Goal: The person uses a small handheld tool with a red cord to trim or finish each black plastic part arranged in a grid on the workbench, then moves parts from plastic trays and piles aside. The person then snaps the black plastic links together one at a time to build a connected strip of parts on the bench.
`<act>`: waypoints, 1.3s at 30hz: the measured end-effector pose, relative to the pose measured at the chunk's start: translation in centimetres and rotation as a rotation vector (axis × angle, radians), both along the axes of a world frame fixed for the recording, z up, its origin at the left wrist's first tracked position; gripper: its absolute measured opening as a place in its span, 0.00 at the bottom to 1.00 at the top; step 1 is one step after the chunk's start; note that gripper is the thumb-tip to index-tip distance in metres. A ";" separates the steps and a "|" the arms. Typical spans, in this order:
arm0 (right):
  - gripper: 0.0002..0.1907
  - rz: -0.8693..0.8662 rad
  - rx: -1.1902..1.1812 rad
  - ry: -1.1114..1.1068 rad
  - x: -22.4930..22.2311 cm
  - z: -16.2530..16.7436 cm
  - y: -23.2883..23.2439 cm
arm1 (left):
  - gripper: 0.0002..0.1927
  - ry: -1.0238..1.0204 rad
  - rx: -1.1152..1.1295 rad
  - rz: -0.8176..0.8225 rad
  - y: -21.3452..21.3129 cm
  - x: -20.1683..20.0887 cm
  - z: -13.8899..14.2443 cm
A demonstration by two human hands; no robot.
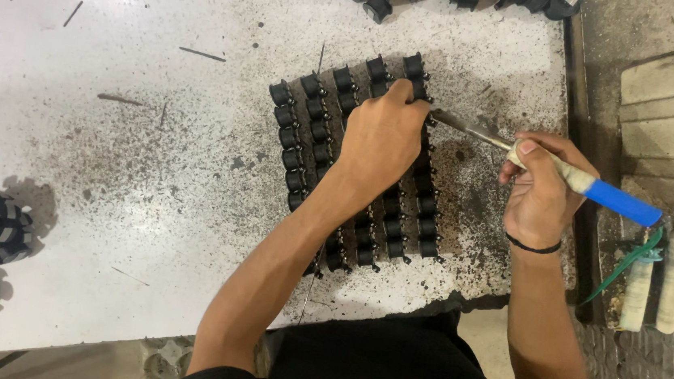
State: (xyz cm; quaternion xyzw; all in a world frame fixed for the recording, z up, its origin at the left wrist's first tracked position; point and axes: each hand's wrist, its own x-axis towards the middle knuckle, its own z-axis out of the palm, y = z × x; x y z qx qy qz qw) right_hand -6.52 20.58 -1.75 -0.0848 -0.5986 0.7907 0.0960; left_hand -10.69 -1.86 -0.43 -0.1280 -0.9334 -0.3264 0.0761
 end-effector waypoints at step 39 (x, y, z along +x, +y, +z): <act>0.06 0.024 -0.009 0.096 -1.7 0.3 0.7 | 0.07 0.312 0.177 -0.067 -1.7 0.5 10.0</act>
